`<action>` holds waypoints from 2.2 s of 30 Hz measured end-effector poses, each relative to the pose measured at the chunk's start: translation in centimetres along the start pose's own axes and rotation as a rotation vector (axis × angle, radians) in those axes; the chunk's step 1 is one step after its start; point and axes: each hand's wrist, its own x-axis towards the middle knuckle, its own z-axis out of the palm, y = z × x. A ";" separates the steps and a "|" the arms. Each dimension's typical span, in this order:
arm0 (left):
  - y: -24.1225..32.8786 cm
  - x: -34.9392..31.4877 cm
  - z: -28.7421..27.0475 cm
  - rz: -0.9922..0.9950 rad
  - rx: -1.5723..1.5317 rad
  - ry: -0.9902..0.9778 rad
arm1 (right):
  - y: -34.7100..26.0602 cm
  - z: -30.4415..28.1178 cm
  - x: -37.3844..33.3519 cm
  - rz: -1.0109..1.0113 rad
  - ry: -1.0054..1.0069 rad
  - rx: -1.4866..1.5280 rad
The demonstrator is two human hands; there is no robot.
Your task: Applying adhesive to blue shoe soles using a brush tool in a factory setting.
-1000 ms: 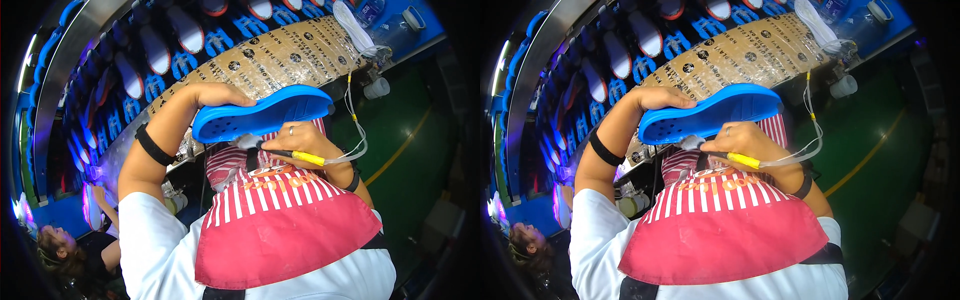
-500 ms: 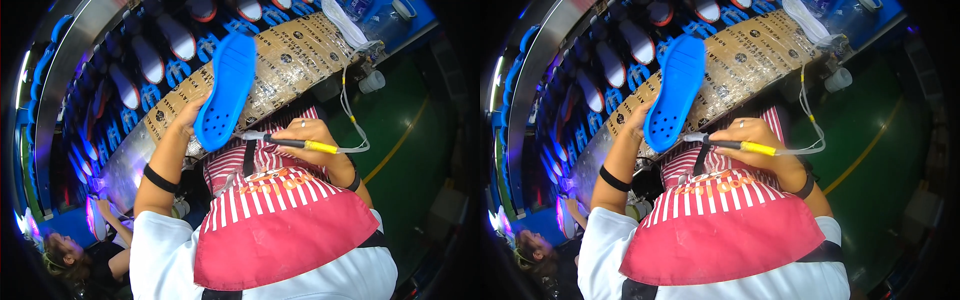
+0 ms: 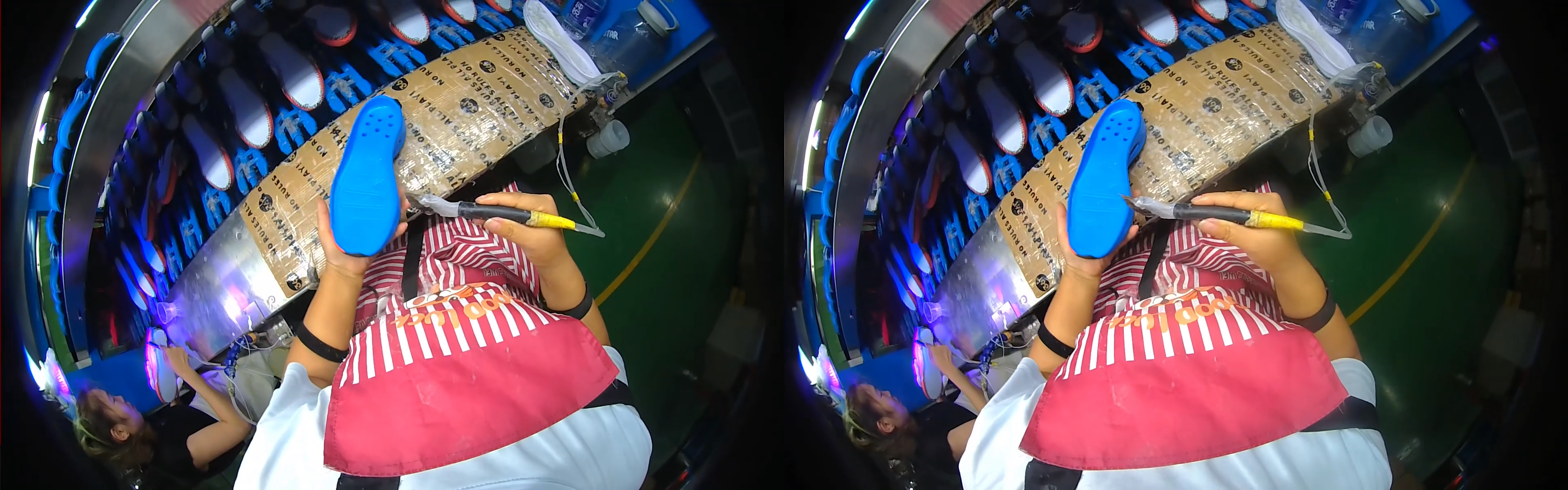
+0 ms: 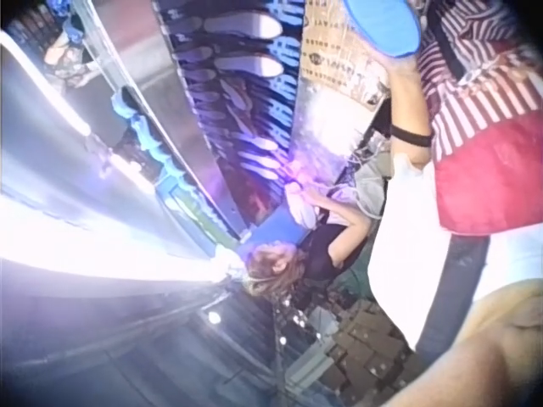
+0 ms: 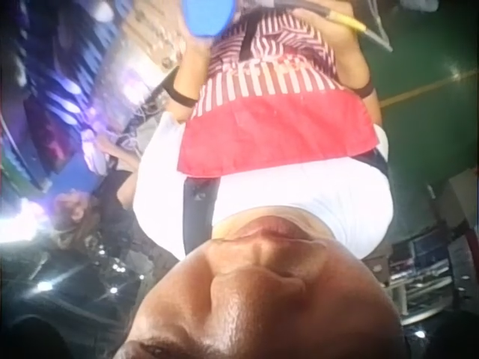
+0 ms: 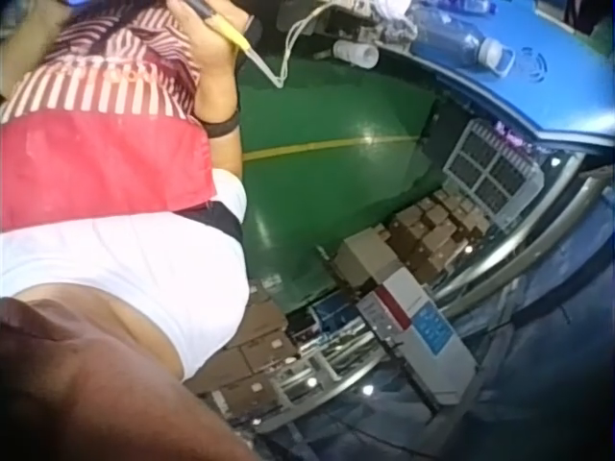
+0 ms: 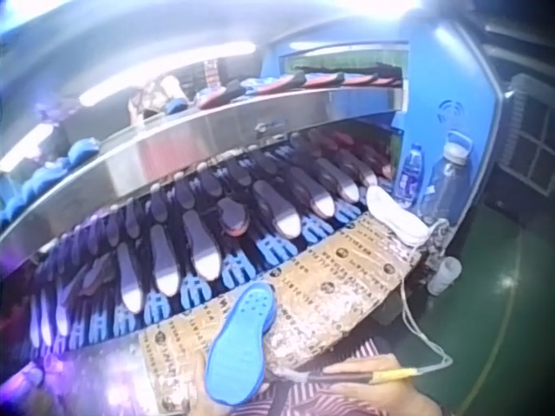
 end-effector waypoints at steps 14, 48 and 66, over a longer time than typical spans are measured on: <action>-4.6 2.3 4.0 0.014 -0.036 -0.122 | -5.0 4.3 5.9 -0.619 0.247 -0.610; -3.5 3.6 5.1 0.200 0.261 -0.115 | -1.2 7.3 4.5 -0.738 -0.225 -0.577; -0.3 3.9 7.5 0.379 0.422 -0.041 | -1.5 4.6 2.7 -0.402 -0.109 -0.282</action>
